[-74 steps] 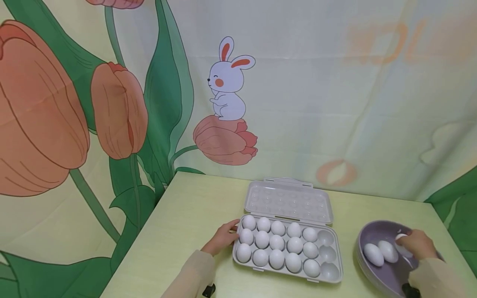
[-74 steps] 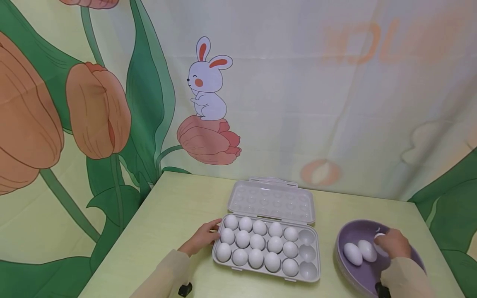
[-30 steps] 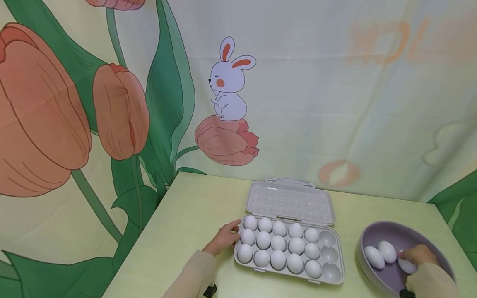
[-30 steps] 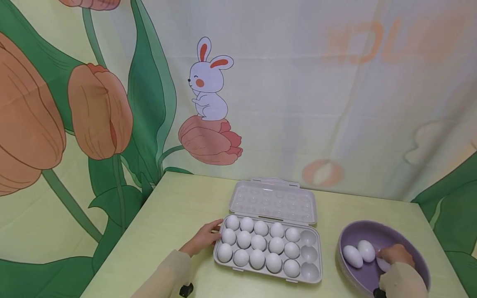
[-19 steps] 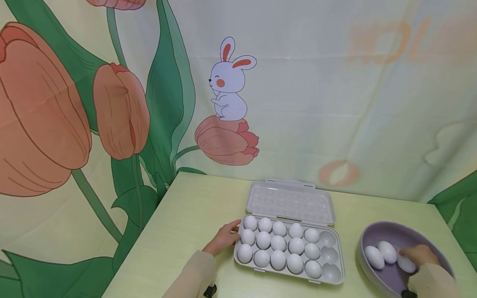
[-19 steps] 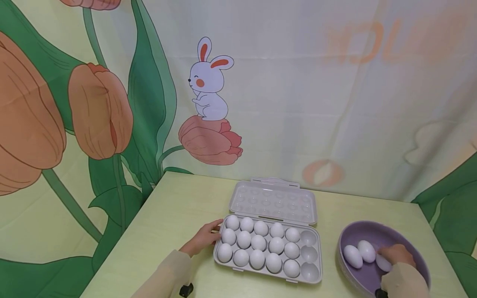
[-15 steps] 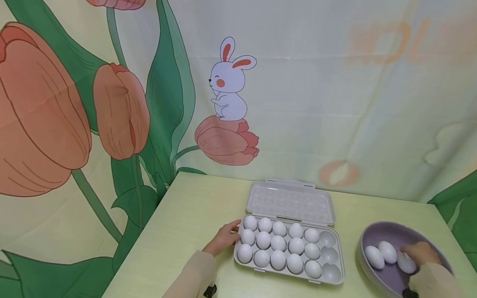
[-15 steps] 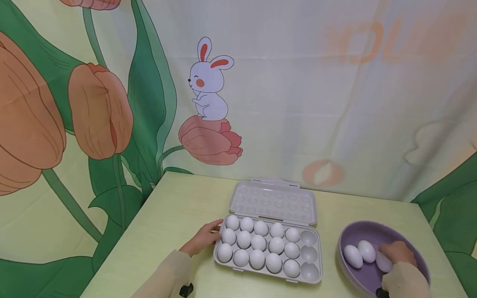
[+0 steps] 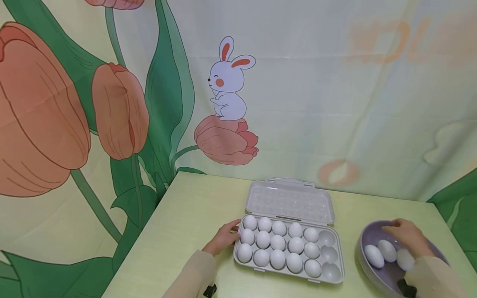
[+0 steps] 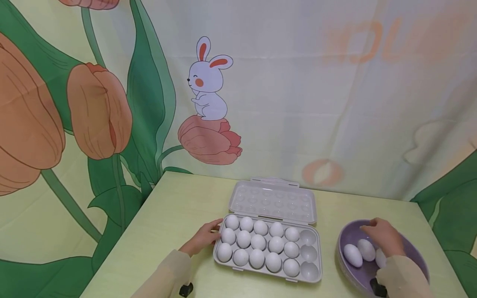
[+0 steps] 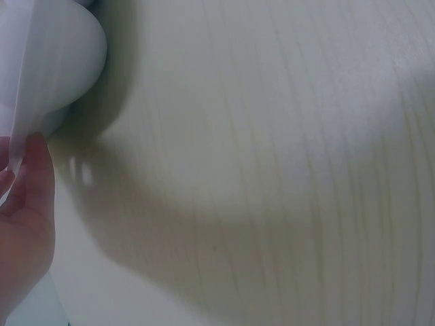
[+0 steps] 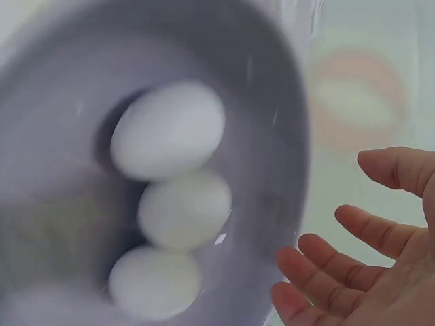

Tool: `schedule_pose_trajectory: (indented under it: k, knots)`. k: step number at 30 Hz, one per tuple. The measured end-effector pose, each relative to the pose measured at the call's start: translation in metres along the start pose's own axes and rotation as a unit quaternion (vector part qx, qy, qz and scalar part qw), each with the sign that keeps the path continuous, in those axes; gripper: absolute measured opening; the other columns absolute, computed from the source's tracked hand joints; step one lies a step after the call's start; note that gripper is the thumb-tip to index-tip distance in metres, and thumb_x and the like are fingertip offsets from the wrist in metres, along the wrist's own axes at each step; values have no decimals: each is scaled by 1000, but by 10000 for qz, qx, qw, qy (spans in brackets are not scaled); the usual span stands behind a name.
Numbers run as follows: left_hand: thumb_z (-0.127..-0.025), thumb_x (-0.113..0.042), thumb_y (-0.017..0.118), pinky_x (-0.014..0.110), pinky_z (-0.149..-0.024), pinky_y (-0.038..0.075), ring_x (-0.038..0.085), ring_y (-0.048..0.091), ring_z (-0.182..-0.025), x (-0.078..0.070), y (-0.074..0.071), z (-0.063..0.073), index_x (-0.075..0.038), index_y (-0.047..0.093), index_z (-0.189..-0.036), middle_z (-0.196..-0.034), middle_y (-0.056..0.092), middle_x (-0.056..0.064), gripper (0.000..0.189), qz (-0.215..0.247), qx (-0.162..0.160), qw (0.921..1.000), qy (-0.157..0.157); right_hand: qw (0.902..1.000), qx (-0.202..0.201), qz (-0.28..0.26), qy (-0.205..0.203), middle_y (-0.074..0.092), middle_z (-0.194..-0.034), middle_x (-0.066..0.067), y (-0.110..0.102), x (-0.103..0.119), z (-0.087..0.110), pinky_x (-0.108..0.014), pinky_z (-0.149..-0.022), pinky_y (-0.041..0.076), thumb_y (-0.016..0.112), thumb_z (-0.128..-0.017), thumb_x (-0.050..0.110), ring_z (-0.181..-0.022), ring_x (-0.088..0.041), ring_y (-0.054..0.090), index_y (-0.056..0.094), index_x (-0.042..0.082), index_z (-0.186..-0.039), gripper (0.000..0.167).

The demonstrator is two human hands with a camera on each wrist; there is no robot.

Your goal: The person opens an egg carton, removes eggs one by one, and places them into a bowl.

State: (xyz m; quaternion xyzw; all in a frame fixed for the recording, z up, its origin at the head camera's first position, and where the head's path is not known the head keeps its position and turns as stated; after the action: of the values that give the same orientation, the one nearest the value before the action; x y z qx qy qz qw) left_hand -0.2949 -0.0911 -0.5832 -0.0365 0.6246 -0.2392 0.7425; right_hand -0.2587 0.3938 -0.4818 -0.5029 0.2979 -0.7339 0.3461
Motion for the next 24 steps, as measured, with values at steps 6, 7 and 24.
schedule_pose_trajectory:
  k: [6,7,24]
  knots:
    - [-80,1,48,30,-65,50,22,54,-89,-1,0,1,2,32,-134,-110,51,22,57,18,22,10000,15,9983,-152,-7,-555,43,-118,-36,17,34,7,-47,-75,43,48,-85,42,-101,-47,45,37,-12,-123,66]
    - [-80,1,48,30,-65,50,22,54,-89,-1,0,1,2,32,-134,-110,51,22,57,22,23,10000,23,9975,-161,1,-693,45,-117,-35,21,40,8,-46,-74,44,49,-85,41,-101,-46,46,38,-10,-123,65]
    - [-80,1,48,28,-64,50,19,54,-86,-1,0,1,2,32,-135,-111,51,23,57,82,60,9999,42,9600,487,79,-2757,59,-89,-13,105,97,31,-22,-56,42,65,-76,24,-65,-8,52,57,1,-106,39]
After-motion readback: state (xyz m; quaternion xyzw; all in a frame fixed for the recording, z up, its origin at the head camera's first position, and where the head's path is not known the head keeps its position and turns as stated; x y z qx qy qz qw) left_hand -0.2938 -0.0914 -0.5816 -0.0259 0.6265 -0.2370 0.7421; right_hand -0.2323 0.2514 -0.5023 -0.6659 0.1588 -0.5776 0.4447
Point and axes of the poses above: each hand's wrist, its own z-axis away from the middle knuckle, its own y-axis out of the palm, x = y × z, the point moved 4 cm from there along -z, towards the middle knuckle
